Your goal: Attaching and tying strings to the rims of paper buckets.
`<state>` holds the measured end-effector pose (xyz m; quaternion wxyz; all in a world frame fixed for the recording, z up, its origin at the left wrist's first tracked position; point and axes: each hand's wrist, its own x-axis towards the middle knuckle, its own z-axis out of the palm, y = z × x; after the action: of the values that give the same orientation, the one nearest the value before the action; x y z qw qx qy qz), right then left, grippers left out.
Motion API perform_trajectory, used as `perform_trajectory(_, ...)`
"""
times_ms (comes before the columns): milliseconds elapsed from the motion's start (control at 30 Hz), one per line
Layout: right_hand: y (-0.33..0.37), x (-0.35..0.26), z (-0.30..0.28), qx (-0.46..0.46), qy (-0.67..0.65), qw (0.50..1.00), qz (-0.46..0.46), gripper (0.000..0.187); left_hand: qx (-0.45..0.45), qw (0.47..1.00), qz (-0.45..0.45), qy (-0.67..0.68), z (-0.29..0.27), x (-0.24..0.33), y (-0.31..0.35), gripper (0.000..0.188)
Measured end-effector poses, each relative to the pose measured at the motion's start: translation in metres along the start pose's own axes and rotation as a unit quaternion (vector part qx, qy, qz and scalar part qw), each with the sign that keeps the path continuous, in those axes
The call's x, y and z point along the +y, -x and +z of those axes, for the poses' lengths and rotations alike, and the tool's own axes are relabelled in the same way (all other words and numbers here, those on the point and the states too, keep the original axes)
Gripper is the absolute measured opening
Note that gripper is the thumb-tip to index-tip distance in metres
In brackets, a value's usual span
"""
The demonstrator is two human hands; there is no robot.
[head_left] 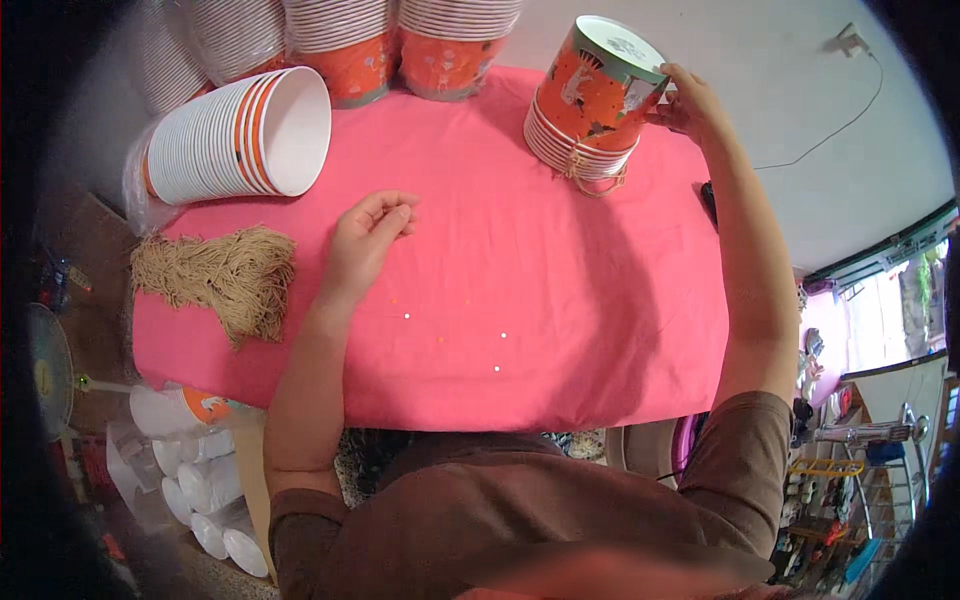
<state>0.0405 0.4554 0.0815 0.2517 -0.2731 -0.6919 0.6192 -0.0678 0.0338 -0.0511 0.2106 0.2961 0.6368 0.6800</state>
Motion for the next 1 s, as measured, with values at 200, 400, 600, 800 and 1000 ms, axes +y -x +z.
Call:
perform_trajectory(200, 0.001, 0.004, 0.005, 0.014, 0.0, 1.0, -0.004, 0.041, -0.005, 1.0, -0.001, 0.002, 0.0, 0.001, -0.001, 0.022)
perform_trajectory(400, -0.004, 0.008, 0.0, 0.018, 0.022, 1.0, -0.003, 0.05, -0.014, 1.0, 0.007, 0.005, 0.0, -0.001, -0.002, 0.022)
perform_trajectory(600, 0.017, 0.023, 0.008, 0.032, -0.058, 0.997, 0.026, 0.044, 0.005, 1.0, -0.01, 0.018, -0.002, -0.001, 0.002, 0.019)
perform_trajectory(800, 0.056, 0.096, -0.012, -0.046, -0.122, 0.99, 0.049, 0.066, -0.007, 1.0, 0.003, 0.019, 0.0, -0.001, 0.001, 0.021)
perform_trajectory(1000, 0.091, 0.125, 0.0, -0.065, 0.103, 0.992, -0.021, 0.035, -0.011, 1.0, -0.003, 0.009, 0.002, -0.001, -0.001, 0.021)
